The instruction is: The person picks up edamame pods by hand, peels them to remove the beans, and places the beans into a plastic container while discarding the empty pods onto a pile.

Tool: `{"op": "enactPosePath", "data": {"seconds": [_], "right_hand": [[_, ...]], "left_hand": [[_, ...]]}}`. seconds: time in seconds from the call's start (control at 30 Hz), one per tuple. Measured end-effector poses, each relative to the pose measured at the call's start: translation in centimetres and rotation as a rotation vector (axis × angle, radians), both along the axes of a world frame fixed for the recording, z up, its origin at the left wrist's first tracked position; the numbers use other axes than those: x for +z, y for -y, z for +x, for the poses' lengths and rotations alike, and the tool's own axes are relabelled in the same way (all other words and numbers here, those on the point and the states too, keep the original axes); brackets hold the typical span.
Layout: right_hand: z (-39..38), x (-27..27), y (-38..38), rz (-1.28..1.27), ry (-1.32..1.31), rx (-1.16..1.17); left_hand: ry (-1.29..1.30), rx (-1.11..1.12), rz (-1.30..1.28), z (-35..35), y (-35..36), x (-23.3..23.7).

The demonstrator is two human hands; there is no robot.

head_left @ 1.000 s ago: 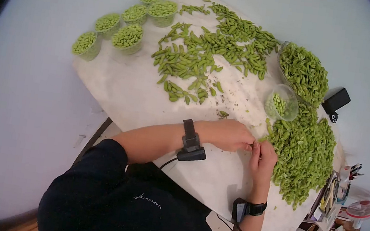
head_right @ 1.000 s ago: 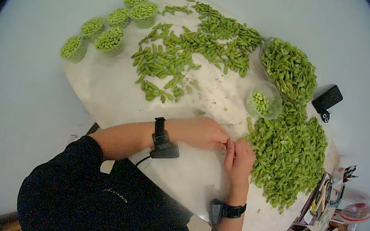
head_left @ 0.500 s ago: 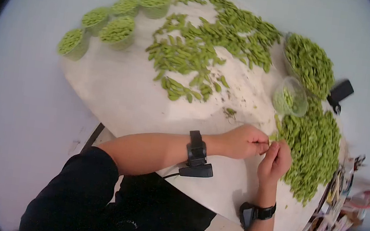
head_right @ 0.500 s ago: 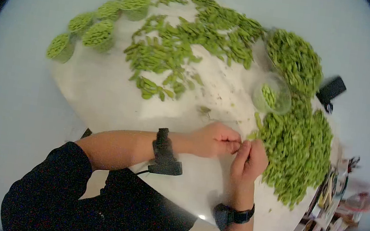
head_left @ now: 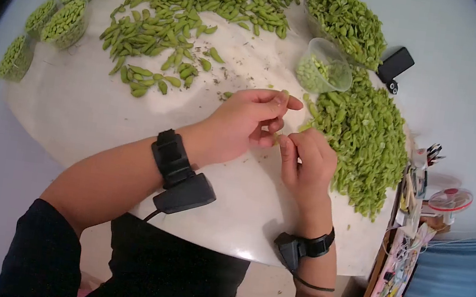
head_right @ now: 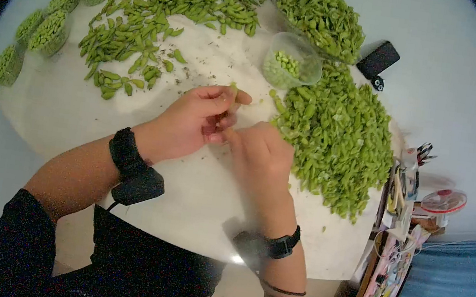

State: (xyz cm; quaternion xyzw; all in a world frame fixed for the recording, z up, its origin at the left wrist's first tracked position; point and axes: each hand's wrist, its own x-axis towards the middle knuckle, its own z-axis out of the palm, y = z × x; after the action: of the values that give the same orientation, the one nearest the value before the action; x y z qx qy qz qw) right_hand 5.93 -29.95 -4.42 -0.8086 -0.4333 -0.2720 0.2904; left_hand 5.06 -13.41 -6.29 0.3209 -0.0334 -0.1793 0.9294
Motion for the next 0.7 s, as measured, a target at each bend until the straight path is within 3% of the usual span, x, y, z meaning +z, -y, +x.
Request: {"op": "enactPosePath", "data": {"seconds": [0.17,0.37,0.47,0.57,0.67,0.7], "right_hand": [[0.4,1.1,1.9,0.034,-0.012,-0.207],[2.3,1.5,3.6,0.022,0.178,-0.645],[2.5,1.4,3.7,0.066,0.201,-0.621],[0.4,1.2,1.7,0.229,-0.408,-0.309],[-1.0,0.1,-0.4,0.496,-0.863,-0.109],[-1.2,0.1,-0.9,0.544,-0.906,-0.075]], "left_hand": [[-0.067,0.098,-0.103,0.5,-0.2,-0.4],[0.047,0.075,0.101,0.4,-0.7,0.7],[0.172,0.047,0.2,0.3,-0.6,0.5],[0.225,0.108,0.315,0.2,-0.3,0.5],[0.342,0.108,0.468,0.3,-0.3,0.0],[0.4,0.14,0.48,0.3,-0.2,0.0]]}}
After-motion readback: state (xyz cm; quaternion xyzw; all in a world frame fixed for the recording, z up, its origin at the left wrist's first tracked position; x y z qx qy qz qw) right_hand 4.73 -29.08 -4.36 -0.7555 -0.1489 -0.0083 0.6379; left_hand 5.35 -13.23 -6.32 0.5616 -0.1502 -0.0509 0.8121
